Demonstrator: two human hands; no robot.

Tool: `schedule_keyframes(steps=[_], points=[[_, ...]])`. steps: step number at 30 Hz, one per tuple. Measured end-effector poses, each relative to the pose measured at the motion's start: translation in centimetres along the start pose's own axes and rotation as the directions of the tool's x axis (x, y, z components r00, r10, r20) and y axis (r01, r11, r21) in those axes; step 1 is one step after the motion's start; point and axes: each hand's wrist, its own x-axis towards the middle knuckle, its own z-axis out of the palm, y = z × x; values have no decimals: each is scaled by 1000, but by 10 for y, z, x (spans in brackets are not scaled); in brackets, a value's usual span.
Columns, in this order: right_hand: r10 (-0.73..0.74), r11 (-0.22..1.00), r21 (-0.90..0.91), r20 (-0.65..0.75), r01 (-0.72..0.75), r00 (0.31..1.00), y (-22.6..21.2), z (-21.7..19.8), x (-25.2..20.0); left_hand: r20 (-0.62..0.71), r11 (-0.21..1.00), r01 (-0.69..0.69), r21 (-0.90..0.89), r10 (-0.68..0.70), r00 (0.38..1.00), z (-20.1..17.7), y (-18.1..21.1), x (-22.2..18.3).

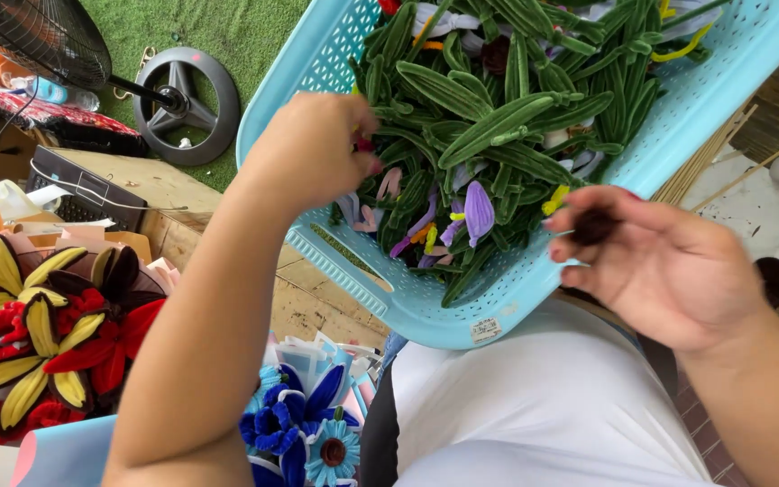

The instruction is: Sorting through a basket of artificial flower components including leaves and petals.

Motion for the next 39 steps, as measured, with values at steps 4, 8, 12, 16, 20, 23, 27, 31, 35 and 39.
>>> schedule_keyframes(steps=[4,8,12,16,20,23,27,31,35,39], points=[[-138,987,-111,-185,119,973,-18,-49,-29,383,930,212,302,-322,866,26,-18,39],[-426,860,-421,-275,290,862,-34,-141,-62,567,906,422,-13,-341,750,21,-8,50],[-536,731,-654,-371,197,758,-36,-297,-109,591,690,595,-413,-294,751,28,3,53],[-450,867,-496,-734,52,508,-14,-422,-147,468,689,478,-544,-223,855,41,7,55],[-447,883,-468,-858,-25,253,12,-530,-176,421,674,426,-604,-184,888,29,35,48],[-525,820,-535,-845,-203,102,20,-522,-172,427,693,376,-615,-107,898,11,61,37],[-469,815,-418,-883,-402,-31,14,-460,-139,484,777,326,-538,-32,875,0,94,27],[-433,845,-392,-901,-365,-34,-14,-382,-80,468,805,255,-536,32,883,5,108,40],[-670,615,-598,-740,-515,59,5,-209,-47,371,921,-12,-390,169,913,11,113,55],[-591,-606,-757,635,246,497,9,-48,-1,254,976,-203,-74,215,943,21,95,75]])
